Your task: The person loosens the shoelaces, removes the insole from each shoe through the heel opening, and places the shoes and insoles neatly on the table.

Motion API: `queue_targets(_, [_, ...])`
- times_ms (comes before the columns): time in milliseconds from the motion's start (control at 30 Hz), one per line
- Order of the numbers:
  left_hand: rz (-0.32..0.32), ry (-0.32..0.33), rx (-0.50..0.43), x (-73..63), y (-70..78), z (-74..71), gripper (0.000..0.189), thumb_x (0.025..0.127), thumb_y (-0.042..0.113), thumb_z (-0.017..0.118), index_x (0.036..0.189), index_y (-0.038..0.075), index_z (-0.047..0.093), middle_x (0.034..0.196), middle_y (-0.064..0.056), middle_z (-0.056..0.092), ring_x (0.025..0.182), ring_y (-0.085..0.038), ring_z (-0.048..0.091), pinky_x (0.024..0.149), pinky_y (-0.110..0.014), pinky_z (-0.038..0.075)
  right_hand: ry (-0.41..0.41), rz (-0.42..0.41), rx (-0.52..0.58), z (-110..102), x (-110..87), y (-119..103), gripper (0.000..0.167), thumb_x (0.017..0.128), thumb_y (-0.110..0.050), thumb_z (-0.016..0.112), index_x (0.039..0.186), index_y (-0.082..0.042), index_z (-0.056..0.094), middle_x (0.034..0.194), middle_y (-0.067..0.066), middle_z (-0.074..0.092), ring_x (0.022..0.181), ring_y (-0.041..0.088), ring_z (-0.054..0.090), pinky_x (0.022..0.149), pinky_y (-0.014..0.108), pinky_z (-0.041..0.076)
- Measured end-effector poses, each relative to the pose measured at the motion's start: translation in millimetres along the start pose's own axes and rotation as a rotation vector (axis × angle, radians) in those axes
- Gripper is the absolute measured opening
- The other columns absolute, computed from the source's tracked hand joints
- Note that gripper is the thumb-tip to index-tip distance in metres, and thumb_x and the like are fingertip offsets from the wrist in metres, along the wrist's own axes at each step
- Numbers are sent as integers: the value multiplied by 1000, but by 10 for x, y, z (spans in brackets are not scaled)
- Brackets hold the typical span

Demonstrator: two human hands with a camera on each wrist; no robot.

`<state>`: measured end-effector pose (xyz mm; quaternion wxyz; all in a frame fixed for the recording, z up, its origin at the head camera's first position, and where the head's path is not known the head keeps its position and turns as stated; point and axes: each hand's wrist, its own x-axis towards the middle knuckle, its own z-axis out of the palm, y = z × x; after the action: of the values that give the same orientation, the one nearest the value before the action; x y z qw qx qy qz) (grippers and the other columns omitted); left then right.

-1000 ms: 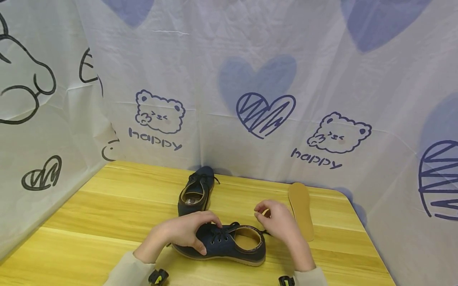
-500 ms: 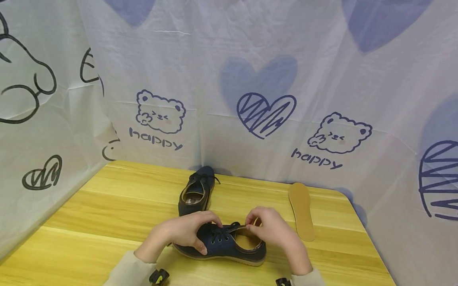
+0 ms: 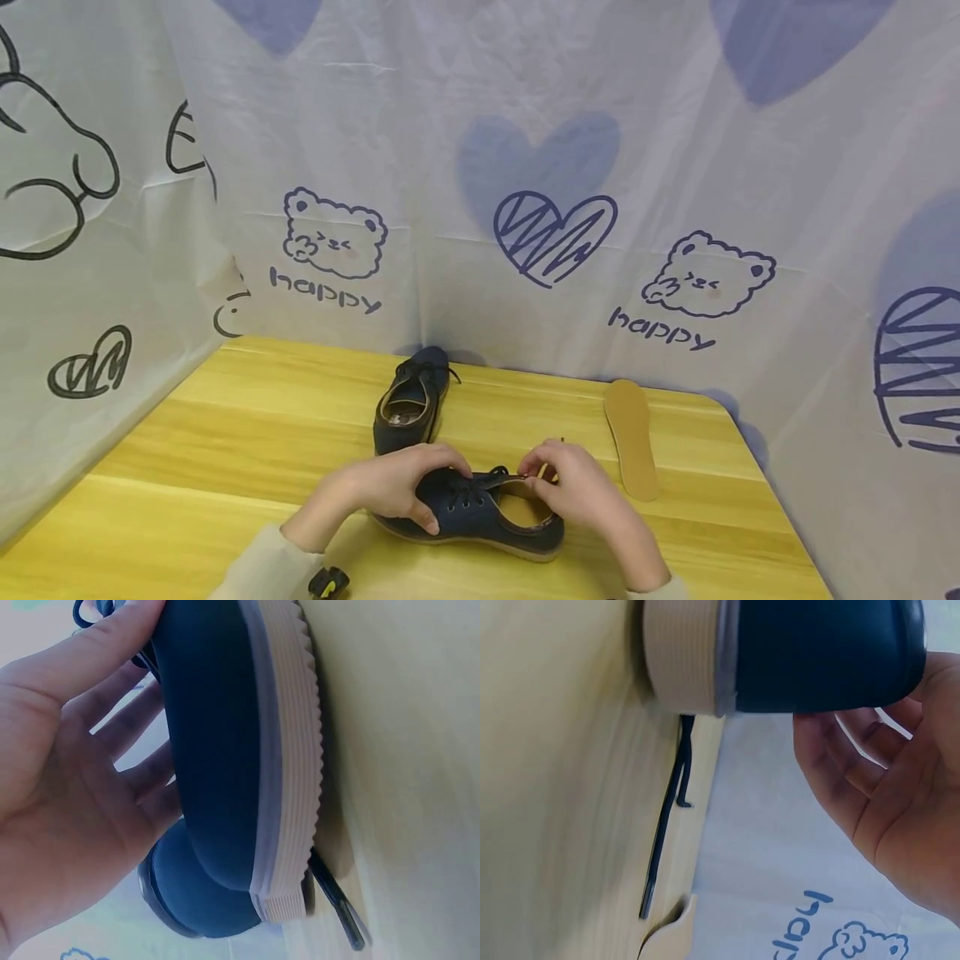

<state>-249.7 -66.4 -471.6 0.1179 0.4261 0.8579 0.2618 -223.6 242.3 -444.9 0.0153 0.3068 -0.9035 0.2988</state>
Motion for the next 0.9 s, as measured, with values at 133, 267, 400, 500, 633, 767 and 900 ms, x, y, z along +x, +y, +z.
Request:
queue_targets(133, [-57, -28, -27, 21, 285, -74, 66, 80, 25, 93, 138, 25, 62, 139, 10, 59, 133, -14, 52, 112, -36, 44, -22, 12, 3, -49, -116, 53, 15, 95, -6, 74, 103, -19, 76, 94, -12, 65, 81, 3, 61, 71, 27, 55])
queue_targets(267, [-80, -32, 18, 100, 430, -85, 65, 81, 21, 92, 138, 25, 63, 139, 11, 59, 134, -12, 52, 113, -34, 42, -27, 15, 15, -123, -239, 90, 14, 95, -7, 73, 105, -17, 77, 95, -10, 66, 83, 3, 61, 73, 28, 56])
queue_targets(400, [-86, -27, 61, 187, 488, -76, 60, 84, 18, 89, 138, 25, 63, 140, 10, 58, 134, -14, 52, 113, -34, 43, -15, 29, 23, -182, -357, 104, 14, 95, -7, 73, 106, -14, 76, 99, -8, 68, 83, 3, 62, 73, 28, 56])
queue_targets(500, [-103, -2, 108, 240, 489, -63, 58, 87, 17, 86, 139, 26, 63, 140, 8, 57, 134, -15, 53, 111, -36, 46, 4, 49, 32, -188, -414, 99, 15, 94, -6, 73, 107, -12, 75, 98, -6, 68, 81, 3, 62, 69, 27, 55])
queue_targets(633, [-130, 80, 224, 297, 467, -39, 53, 88, 18, 85, 137, 24, 64, 137, 4, 59, 129, -19, 58, 104, -38, 51, 28, 125, 94, -153, -460, 58, 22, 91, 0, 70, 111, -6, 74, 97, 0, 65, 77, 6, 62, 58, 27, 55])
queue_targets(767, [-161, 175, 300, 295, 460, -26, 45, 89, 20, 85, 131, 21, 68, 128, 2, 62, 116, -21, 65, 96, -39, 55, 42, 250, 218, -79, -483, -25, 28, 91, 4, 67, 118, -1, 71, 101, 9, 61, 75, 14, 63, 49, 33, 57])
queue_targets(900, [-199, 252, 232, 232, 462, -11, 25, 92, 23, 81, 114, 20, 69, 107, 5, 61, 89, -12, 63, 76, -33, 54, 77, 373, 367, 16, -477, -115, 28, 92, 3, 66, 119, 1, 69, 104, 13, 61, 74, 21, 64, 49, 39, 59])
